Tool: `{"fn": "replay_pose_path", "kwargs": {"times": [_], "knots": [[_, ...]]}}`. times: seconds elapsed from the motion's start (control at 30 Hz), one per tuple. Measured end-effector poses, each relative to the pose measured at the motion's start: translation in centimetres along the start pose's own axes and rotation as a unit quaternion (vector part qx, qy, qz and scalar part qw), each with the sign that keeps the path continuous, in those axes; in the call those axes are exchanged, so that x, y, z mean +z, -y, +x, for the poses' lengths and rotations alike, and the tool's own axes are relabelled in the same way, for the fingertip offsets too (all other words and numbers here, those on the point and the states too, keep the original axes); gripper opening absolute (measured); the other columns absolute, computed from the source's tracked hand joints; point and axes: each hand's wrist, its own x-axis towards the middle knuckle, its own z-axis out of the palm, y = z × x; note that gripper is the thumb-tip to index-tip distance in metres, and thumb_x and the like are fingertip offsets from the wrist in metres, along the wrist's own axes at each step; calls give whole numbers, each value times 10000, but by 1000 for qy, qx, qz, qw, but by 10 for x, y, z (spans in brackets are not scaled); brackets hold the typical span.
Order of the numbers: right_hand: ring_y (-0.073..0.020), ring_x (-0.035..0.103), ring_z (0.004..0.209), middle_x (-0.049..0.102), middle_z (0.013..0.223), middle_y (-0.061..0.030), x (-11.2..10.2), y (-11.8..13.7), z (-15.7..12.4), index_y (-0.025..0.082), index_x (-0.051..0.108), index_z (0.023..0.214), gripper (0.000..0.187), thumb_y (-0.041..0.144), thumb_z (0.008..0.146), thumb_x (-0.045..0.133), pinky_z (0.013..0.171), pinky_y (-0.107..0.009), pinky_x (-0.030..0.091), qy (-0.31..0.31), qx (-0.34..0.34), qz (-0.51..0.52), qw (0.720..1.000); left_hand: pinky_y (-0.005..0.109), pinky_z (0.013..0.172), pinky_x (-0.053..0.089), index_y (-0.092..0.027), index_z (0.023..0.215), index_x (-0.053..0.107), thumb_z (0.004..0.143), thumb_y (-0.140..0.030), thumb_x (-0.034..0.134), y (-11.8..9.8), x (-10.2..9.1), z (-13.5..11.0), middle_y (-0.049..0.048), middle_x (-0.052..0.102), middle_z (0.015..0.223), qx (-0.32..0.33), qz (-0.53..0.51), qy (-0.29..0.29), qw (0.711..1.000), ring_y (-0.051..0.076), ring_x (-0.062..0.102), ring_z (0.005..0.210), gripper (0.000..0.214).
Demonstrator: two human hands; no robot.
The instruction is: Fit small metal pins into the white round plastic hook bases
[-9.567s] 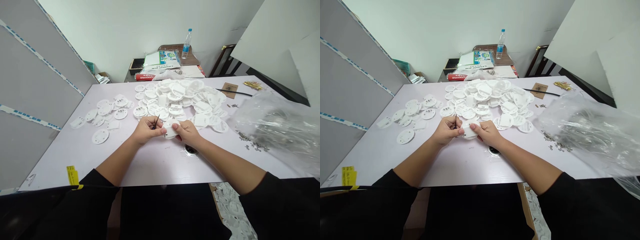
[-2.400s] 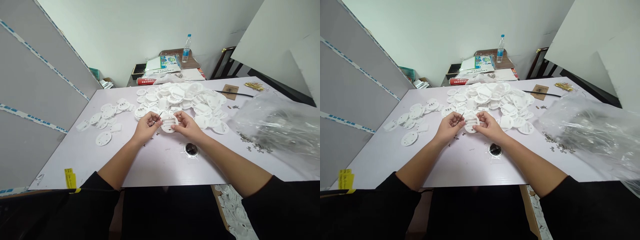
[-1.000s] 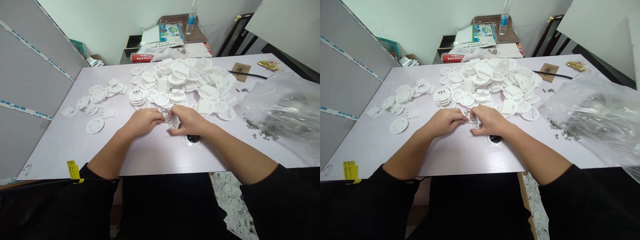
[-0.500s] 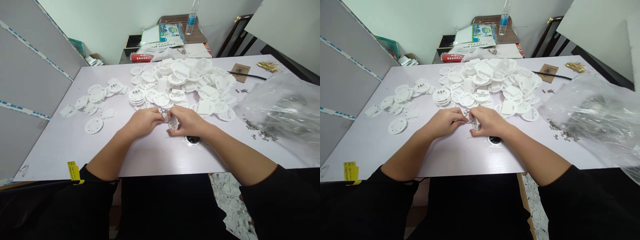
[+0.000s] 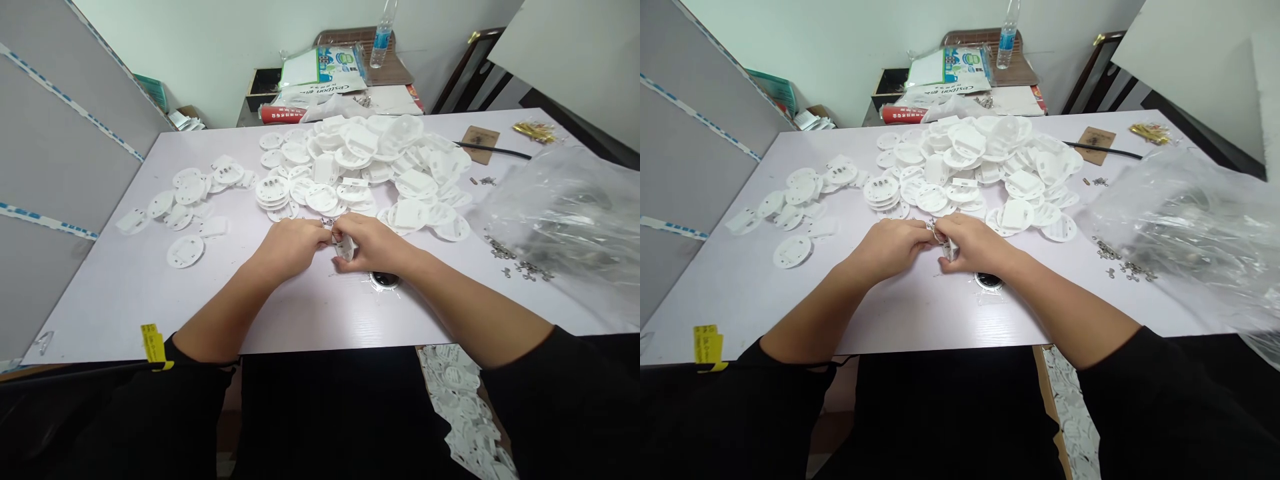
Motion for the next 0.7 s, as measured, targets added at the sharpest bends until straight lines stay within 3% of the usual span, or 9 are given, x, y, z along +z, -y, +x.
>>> {"fn": "replay_pose_path", "kwargs": {"times": [0.13, 0.3, 0.4, 0.47, 0.6, 0.7], "knots": [[-178, 530, 795, 575, 848, -20, 1, -1, 1, 198, 465, 860, 291, 245, 702, 704, 697, -281, 395, -9, -1, 16, 1000, 321, 547, 250, -234, 891, 739, 930, -204, 490, -1, 2, 0, 13, 662, 795, 3, 7, 0, 1000, 160, 542, 687, 254], [-182, 541, 813, 592, 906, -31, -4, -3, -1, 196, 486, 918, 309, 257, 713, 709, 698, -287, 399, 6, 19, 16, 1000, 310, 560, 291, -272, 1001, 756, 959, -251, 496, 7, -2, -4, 7, 685, 888, 0, 4, -10, 1000, 164, 576, 745, 265], [-193, 562, 861, 607, 951, -38, -9, -5, -2, 197, 505, 965, 337, 278, 726, 729, 739, -306, 424, -12, 38, 26, 999, 301, 628, 378, -241, 1026, 755, 964, -273, 518, 13, -8, -6, 22, 688, 954, -11, -43, -54, 998, 158, 598, 798, 247], [-185, 568, 849, 613, 956, -32, -12, -4, -3, 199, 513, 985, 382, 315, 723, 767, 749, -312, 433, -60, 57, 57, 995, 289, 700, 435, -236, 1077, 745, 945, -284, 574, 15, -11, -6, 27, 678, 988, -7, -111, -93, 989, 142, 599, 821, 221], [-122, 481, 678, 597, 984, -27, -12, 3, -2, 210, 550, 999, 472, 449, 702, 829, 576, -267, 369, -149, 154, 191, 958, 256, 707, 473, -244, 1137, 728, 879, -285, 686, 11, -9, -4, 46, 646, 993, 30, -239, -145, 960, 139, 592, 864, 264], [-101, 456, 615, 587, 894, -13, -5, 11, 2, 206, 563, 984, 477, 522, 729, 814, 541, -255, 354, -129, 214, 358, 900, 250, 663, 463, -238, 1066, 740, 862, -276, 712, 8, -4, -1, 51, 628, 967, 52, -291, -169, 940, 132, 574, 831, 210]]}}
